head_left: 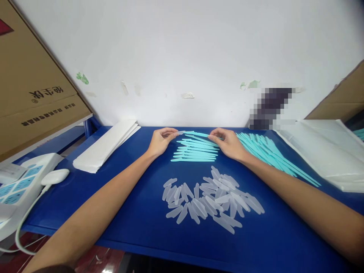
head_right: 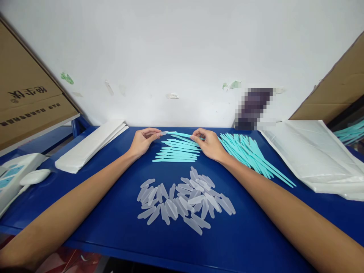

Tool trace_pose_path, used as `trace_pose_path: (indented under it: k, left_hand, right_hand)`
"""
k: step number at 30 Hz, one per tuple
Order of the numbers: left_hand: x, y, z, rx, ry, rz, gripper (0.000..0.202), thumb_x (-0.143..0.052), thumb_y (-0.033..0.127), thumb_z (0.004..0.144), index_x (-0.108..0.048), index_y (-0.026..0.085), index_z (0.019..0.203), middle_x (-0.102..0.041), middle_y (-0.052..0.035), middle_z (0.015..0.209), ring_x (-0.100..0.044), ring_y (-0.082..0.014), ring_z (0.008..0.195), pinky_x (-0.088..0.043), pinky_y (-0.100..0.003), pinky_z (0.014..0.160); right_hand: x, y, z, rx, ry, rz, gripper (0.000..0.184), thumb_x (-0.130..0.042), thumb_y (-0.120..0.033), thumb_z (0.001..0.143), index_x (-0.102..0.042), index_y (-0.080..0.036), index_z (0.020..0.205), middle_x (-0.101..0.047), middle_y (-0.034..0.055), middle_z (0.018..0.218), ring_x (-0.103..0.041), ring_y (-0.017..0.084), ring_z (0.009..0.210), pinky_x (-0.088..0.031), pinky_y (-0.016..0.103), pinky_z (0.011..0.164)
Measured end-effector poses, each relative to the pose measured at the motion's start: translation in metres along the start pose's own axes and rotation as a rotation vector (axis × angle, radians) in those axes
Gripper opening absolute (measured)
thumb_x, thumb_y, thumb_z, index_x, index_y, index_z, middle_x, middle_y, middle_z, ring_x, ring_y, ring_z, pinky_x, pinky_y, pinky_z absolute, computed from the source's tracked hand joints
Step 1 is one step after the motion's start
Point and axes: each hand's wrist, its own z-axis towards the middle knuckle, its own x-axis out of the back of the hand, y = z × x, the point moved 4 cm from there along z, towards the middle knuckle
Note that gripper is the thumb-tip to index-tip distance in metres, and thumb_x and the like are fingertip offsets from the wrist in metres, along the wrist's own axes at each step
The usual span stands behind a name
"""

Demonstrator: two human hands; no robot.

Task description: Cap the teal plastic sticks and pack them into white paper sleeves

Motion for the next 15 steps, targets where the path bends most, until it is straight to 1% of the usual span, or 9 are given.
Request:
trace_pose_path:
  k: [2,4,6,8,9,11,13,15]
  left_hand:
    - [-0.001,0.001,-0.001,-0.007,-0.016,0.016,0.040,-0.083,0.050,0.071,-0.077,0.016,0.091,-0.078,-0.0093,0.090,-0.072,-0.0230,0.087,-0.055,-0.033,0.082]
    - [-0.003,0.002,-0.001,-0.017,-0.057,0.046,0.039,-0.081,0.049,0.073,-0.078,0.016,0.092,-0.078,-0.0096,0.092,-0.072,-0.0233,0.087,-0.055,-0.032,0.079]
    - [-0.007,0.003,-0.001,-0.028,-0.111,0.107,0.035,-0.080,0.047,0.076,-0.079,0.016,0.092,-0.078,-0.0097,0.093,-0.071,-0.0222,0.083,-0.053,-0.031,0.074]
    - [-0.011,0.004,0.001,-0.030,-0.133,0.165,0.032,-0.078,0.045,0.078,-0.080,0.016,0.092,-0.078,-0.0096,0.093,-0.069,-0.0202,0.075,-0.051,-0.031,0.069]
    - [-0.012,0.004,0.002,-0.030,-0.128,0.179,0.031,-0.077,0.044,0.079,-0.080,0.016,0.092,-0.078,-0.0097,0.093,-0.068,-0.0199,0.074,-0.050,-0.031,0.069]
    - [-0.013,0.003,0.004,-0.032,-0.107,0.159,0.033,-0.074,0.043,0.081,-0.078,0.016,0.099,-0.078,-0.0102,0.097,-0.069,-0.0213,0.081,-0.050,-0.031,0.072]
    - [-0.011,0.002,0.006,-0.039,-0.074,0.129,0.039,-0.073,0.040,0.082,-0.074,0.017,0.113,-0.077,-0.0105,0.106,-0.069,-0.0228,0.093,-0.050,-0.030,0.077]
    - [-0.009,-0.001,0.007,-0.051,-0.029,0.142,0.043,-0.072,0.036,0.082,-0.070,0.018,0.121,-0.075,-0.0100,0.111,-0.068,-0.0219,0.096,-0.049,-0.029,0.080]
  right_hand:
    - [0.000,-0.001,-0.001,-0.004,-0.005,-0.009,0.032,-0.059,-0.049,0.090,-0.068,-0.018,0.086,-0.069,0.0055,0.082,-0.060,0.019,0.076,-0.043,0.031,0.069]
    - [-0.001,-0.002,-0.001,0.000,-0.015,-0.016,0.031,-0.059,-0.048,0.090,-0.068,-0.018,0.087,-0.070,0.0056,0.084,-0.061,0.019,0.077,-0.043,0.031,0.069]
    - [-0.003,-0.004,0.000,0.028,-0.033,-0.036,0.029,-0.059,-0.046,0.091,-0.068,-0.019,0.087,-0.070,0.0054,0.086,-0.061,0.019,0.079,-0.043,0.030,0.070]
    - [-0.005,-0.007,0.003,0.072,-0.056,-0.084,0.028,-0.059,-0.045,0.091,-0.068,-0.019,0.086,-0.070,0.0052,0.086,-0.060,0.019,0.079,-0.043,0.030,0.072]
    - [-0.007,-0.007,0.006,0.091,-0.058,-0.113,0.027,-0.059,-0.044,0.091,-0.068,-0.019,0.085,-0.070,0.0052,0.086,-0.060,0.018,0.078,-0.043,0.031,0.074]
    - [-0.007,-0.007,0.012,0.096,-0.027,-0.165,0.027,-0.060,-0.044,0.090,-0.070,-0.019,0.083,-0.070,0.0054,0.086,-0.058,0.018,0.077,-0.042,0.031,0.074]
    - [-0.006,-0.002,0.018,0.059,0.033,-0.206,0.026,-0.062,-0.043,0.088,-0.071,-0.020,0.082,-0.069,0.0056,0.084,-0.057,0.018,0.076,-0.042,0.032,0.074]
    - [-0.005,0.005,0.021,0.002,0.067,-0.245,0.024,-0.063,-0.041,0.087,-0.072,-0.019,0.081,-0.068,0.0057,0.083,-0.057,0.019,0.075,-0.042,0.033,0.074]
